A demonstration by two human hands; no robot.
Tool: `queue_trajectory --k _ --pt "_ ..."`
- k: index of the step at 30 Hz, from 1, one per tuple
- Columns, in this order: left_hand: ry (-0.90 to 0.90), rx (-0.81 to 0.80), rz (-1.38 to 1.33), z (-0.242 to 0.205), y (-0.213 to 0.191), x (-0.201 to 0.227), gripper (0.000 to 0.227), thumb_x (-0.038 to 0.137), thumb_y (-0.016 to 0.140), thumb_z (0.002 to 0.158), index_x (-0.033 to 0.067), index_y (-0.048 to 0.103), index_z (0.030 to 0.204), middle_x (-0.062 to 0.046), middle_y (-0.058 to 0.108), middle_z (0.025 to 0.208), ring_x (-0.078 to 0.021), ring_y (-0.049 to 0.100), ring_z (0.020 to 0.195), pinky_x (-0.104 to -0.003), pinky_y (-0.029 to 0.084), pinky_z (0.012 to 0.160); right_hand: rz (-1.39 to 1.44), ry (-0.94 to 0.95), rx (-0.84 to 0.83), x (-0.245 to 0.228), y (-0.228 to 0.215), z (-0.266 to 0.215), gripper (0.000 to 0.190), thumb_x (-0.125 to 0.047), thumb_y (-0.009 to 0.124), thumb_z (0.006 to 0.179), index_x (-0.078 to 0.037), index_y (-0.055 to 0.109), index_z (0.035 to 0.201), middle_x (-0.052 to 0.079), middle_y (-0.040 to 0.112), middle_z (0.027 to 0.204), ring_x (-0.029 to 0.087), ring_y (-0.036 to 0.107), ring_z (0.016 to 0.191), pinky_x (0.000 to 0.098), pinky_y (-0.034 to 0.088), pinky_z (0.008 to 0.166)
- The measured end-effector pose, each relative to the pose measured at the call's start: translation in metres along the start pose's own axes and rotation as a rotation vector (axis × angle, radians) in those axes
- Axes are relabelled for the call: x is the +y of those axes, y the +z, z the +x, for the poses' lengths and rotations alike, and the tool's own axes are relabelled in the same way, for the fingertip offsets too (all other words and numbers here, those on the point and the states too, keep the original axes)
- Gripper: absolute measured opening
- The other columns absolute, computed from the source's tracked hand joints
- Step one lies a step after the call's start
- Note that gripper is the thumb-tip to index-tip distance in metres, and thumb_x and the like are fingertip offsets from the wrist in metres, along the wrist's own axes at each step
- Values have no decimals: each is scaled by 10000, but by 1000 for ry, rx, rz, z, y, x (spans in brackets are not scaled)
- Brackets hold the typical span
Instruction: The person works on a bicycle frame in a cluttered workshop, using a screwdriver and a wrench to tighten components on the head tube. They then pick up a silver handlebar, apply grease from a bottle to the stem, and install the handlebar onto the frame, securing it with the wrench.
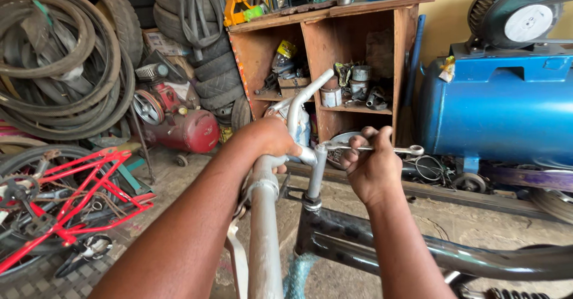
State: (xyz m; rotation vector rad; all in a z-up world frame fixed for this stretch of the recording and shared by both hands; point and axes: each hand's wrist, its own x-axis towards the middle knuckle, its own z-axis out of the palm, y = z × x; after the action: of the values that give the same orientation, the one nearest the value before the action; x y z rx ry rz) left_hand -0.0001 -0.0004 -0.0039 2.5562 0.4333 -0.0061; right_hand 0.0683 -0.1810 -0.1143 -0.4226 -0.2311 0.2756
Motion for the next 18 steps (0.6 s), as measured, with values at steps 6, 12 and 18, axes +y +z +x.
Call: queue_trajectory --k 6,12,18 --pt "-11 11 -8 1 3 2 331 145 765 854 -54 702 1110 -178 761 874 -264 732 594 -415 566 473 61 102 -127 12 -8 23 484 -550 308 1096 -177 519 870 -34 481 635 112 361 504 276 330 501" --pt "-15 32 -56 1 4 3 336 135 768 862 -60 686 1123 -196 760 872 -276 751 605 -423 578 471 32 91 -3 8 6 12 468 -537 308 1093 -186 490 843 -46 429 614 119 341 507 284 317 509" --pt "-26 53 -102 -4 3 0 328 112 778 853 -66 692 1114 -215 757 866 -279 737 586 -430 568 465 97 -165 126 24 36 -32 427 -507 332 1080 -176 452 839 -24 387 593 148 341 516 321 345 516"
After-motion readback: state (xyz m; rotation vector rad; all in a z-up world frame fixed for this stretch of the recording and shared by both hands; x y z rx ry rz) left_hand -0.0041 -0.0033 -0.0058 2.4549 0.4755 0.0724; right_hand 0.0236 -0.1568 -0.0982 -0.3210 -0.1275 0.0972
